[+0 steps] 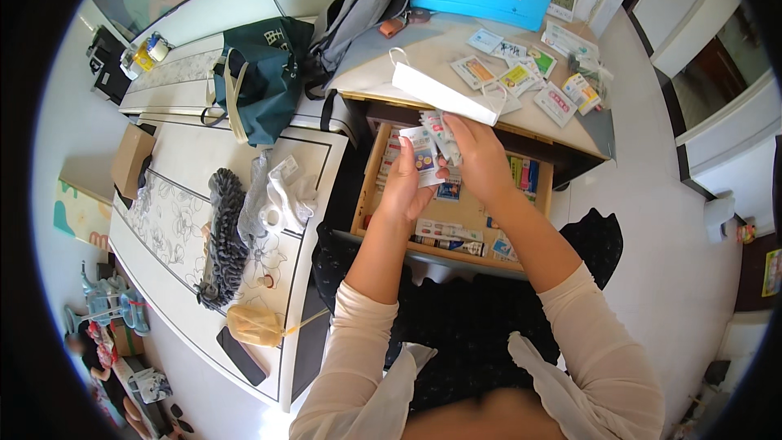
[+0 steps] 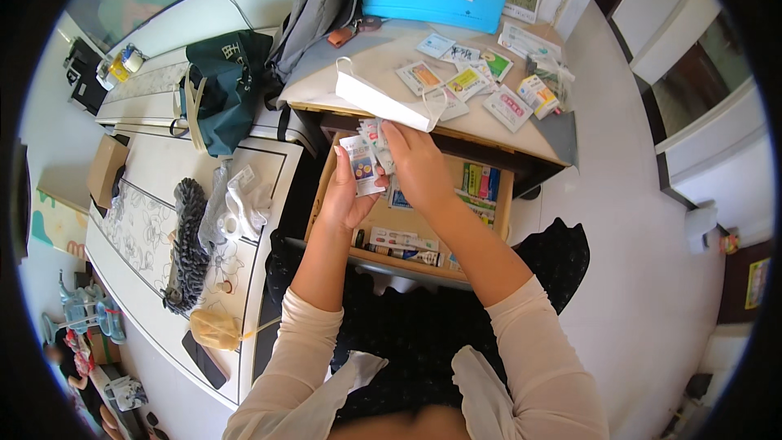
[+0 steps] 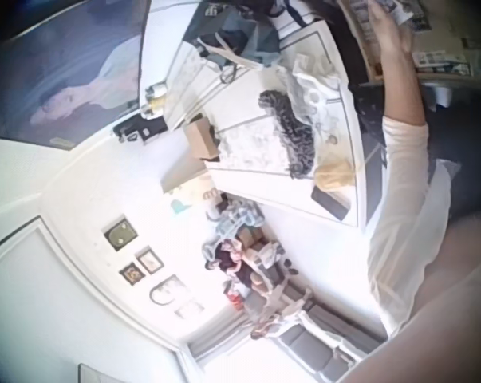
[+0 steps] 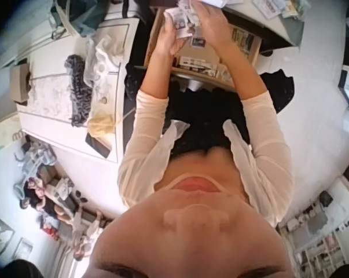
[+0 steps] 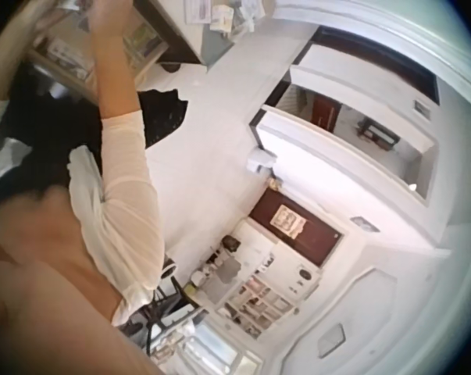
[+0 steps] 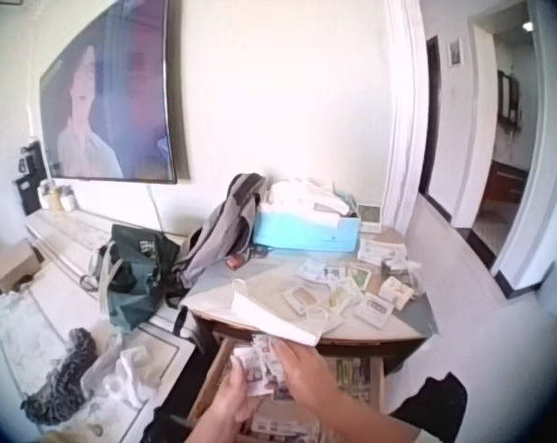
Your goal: The person sits on the floor and organizes small medical packets and boxes from a drawer onto a nearby surface. They repeatedly pick up items, sort them by type, and place them into the drawer in an orderly fashion.
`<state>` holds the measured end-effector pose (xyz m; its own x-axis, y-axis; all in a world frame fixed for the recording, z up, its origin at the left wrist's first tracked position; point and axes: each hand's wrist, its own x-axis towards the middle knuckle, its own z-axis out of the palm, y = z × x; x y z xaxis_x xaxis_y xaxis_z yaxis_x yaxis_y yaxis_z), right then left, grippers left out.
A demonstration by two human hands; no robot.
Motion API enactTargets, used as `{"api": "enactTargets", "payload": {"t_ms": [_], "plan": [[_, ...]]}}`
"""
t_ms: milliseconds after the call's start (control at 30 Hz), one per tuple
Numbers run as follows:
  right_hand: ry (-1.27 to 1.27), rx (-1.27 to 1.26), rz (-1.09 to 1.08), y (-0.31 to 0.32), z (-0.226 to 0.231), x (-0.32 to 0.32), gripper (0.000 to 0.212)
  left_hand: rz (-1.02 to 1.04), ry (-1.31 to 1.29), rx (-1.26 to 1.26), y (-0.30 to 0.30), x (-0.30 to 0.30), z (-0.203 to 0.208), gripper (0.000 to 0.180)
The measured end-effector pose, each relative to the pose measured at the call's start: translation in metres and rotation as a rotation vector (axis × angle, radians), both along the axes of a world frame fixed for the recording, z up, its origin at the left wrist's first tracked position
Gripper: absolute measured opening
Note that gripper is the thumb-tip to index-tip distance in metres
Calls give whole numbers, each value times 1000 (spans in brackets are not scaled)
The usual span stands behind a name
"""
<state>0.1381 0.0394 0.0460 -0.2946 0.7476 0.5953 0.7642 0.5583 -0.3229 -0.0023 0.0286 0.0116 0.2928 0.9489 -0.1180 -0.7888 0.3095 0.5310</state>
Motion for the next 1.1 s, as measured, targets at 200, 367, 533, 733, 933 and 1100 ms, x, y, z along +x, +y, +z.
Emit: {"api": "enactTargets", "payload": {"t_ms": [200, 367, 533, 733, 933, 1100], "plan": [[-212, 98, 126, 4, 11, 0, 36, 30, 169, -39, 10, 4, 11, 49], [-112, -95, 411, 16, 19, 3, 40, -3, 64, -75, 11, 6, 1, 46], [157, -640, 584, 25, 55, 18, 92, 18, 15, -160, 10, 4, -6, 36], [445, -894, 318, 58, 62, 27, 81, 118, -13, -204, 3, -4, -5, 31], [880, -946, 87, 94, 42, 21, 48, 196, 94, -195, -11, -17, 11, 34], [667, -570, 31, 105, 67, 4, 31, 255, 208, -97, -19, -34, 3, 37]]}}
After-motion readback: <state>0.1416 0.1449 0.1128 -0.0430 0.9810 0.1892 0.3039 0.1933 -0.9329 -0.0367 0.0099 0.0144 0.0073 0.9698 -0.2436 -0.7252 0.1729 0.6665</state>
